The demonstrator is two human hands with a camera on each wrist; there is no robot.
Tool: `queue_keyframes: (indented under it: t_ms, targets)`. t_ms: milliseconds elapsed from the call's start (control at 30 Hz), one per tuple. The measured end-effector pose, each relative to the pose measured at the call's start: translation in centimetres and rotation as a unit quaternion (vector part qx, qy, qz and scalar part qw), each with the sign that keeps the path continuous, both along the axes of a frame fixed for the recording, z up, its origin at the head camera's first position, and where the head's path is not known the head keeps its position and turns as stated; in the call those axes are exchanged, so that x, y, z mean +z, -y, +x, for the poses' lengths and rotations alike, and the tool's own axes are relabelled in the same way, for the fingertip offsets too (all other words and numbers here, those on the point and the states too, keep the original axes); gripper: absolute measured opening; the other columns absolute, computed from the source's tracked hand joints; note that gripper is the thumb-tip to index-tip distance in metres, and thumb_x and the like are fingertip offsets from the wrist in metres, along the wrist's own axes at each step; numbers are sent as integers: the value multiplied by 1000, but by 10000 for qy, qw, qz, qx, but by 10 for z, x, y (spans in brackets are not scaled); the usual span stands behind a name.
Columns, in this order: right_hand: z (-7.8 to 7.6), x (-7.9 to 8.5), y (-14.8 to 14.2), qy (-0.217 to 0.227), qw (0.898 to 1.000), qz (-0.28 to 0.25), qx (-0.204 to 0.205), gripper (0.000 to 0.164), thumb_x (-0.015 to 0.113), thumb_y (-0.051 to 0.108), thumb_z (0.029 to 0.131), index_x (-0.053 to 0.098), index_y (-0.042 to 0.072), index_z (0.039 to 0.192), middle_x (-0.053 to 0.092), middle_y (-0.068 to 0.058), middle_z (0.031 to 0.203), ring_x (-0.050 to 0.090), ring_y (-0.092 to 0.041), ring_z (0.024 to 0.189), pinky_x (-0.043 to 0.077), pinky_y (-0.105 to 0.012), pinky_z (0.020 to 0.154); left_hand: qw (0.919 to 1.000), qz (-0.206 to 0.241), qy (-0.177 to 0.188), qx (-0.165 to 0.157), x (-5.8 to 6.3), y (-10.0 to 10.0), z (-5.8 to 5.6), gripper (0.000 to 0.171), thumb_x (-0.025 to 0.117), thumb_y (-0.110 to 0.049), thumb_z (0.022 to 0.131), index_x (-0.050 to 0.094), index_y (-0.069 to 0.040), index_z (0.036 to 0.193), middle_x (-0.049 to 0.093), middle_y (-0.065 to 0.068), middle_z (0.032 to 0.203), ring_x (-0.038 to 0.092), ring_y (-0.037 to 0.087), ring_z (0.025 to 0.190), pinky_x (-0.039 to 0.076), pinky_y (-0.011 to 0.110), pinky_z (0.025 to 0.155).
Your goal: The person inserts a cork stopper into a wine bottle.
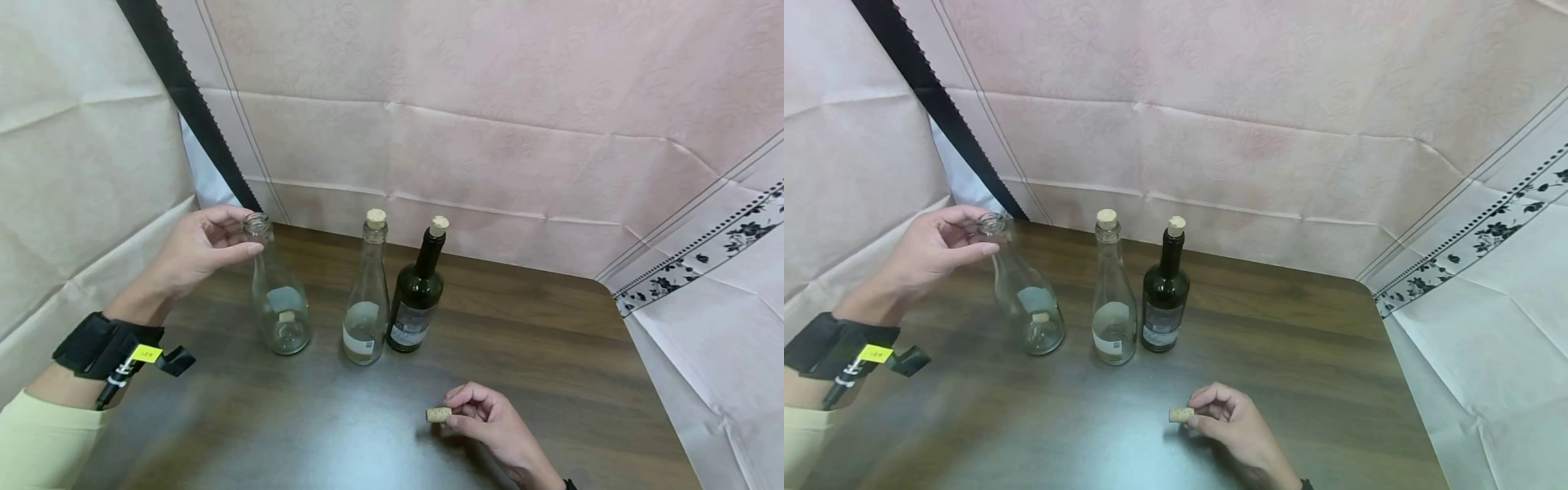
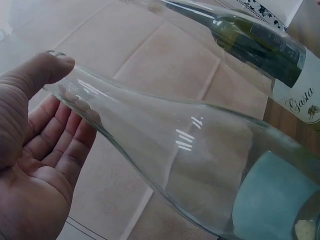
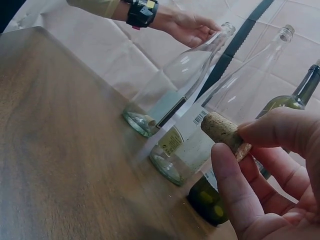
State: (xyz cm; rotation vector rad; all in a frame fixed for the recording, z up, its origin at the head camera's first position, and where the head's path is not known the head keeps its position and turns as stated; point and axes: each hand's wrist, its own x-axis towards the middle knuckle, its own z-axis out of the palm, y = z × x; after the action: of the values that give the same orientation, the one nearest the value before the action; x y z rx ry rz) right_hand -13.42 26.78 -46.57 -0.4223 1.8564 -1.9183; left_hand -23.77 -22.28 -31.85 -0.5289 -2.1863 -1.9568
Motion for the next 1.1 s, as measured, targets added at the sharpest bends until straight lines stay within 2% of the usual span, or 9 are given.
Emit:
queue_keyframes:
  t_ms: [67, 133, 233, 333, 433, 667, 767, 900, 1100]
  targets:
    - [0, -1, 0, -3, 10000, -21, 3, 20, 71, -3, 93, 70, 10, 108, 66, -4, 119, 69, -2, 99, 60, -18, 86, 9996, 201, -49, -195, -1, 0, -1, 38, 72, 19, 85, 73, -8, 112, 77, -3, 107, 74, 7, 93, 60, 15, 84]
    - [1, 0, 0, 2, 10000, -1, -10, 20, 71, -3, 93, 70, 9, 108, 67, -5, 119, 69, -3, 98, 60, -18, 86, 9995, 166, -110, -251, 0, 0, -1, 39, 71, 20, 85, 73, -7, 113, 78, -3, 106, 73, 7, 92, 60, 15, 82]
    - [2, 1, 0, 58, 10000, 45, -30, 19, 72, -2, 93, 70, 9, 108, 67, -5, 120, 69, -3, 98, 60, -18, 85, 9993, -323, -192, -42, 3, 0, 2, 38, 73, 16, 87, 74, -8, 115, 77, -6, 106, 73, 6, 89, 59, 15, 78]
    - [3, 3, 0, 100, 9999, 48, -27, 18, 72, -1, 93, 70, 8, 108, 67, -6, 121, 69, -3, 98, 60, -19, 84, 9939, -1021, -291, 291, 6, -1, 5, 35, 75, 9, 89, 73, -10, 119, 75, -10, 105, 71, 5, 87, 58, 15, 73]
    - [4, 4, 0, 109, 9999, 27, -17, 18, 71, -2, 93, 70, 7, 108, 67, -5, 120, 69, -4, 97, 60, -18, 83, 9895, -1301, -480, 395, 5, -3, 9, 33, 77, 7, 88, 73, -6, 118, 74, -10, 105, 71, 5, 85, 58, 16, 71]
    - [5, 8, -3, 85, 9999, -73, 10, 20, 70, -4, 94, 71, 10, 108, 67, -2, 121, 69, -4, 98, 61, -20, 87, 9961, -462, -752, 28, 2, -10, 14, 31, 76, 17, 82, 74, 1, 110, 76, -4, 99, 70, 6, 78, 58, 14, 67]
    - [5, 10, -5, 74, 9999, -145, 4, 21, 69, -5, 94, 71, 11, 108, 67, -2, 121, 69, -4, 99, 61, -20, 88, 9947, -591, -845, 2, 4, -16, 19, 32, 78, 16, 82, 74, 2, 111, 76, -4, 100, 71, 7, 82, 59, 15, 71]
    - [6, 11, -7, 71, 9998, -196, 47, 22, 68, -5, 95, 71, 11, 109, 67, -3, 122, 69, -4, 100, 61, -20, 88, 9910, -783, -1064, -205, 5, -26, 27, 34, 78, 17, 80, 74, 4, 112, 75, -3, 104, 70, 7, 89, 60, 15, 79]
    - [8, 13, -6, 67, 9996, -237, 96, 23, 67, -6, 95, 71, 11, 110, 66, 0, 120, 69, -4, 100, 61, -20, 88, 9850, -920, -1400, -418, 8, -39, 39, 36, 79, 19, 77, 74, 3, 110, 75, -6, 103, 68, 5, 87, 58, 13, 74]
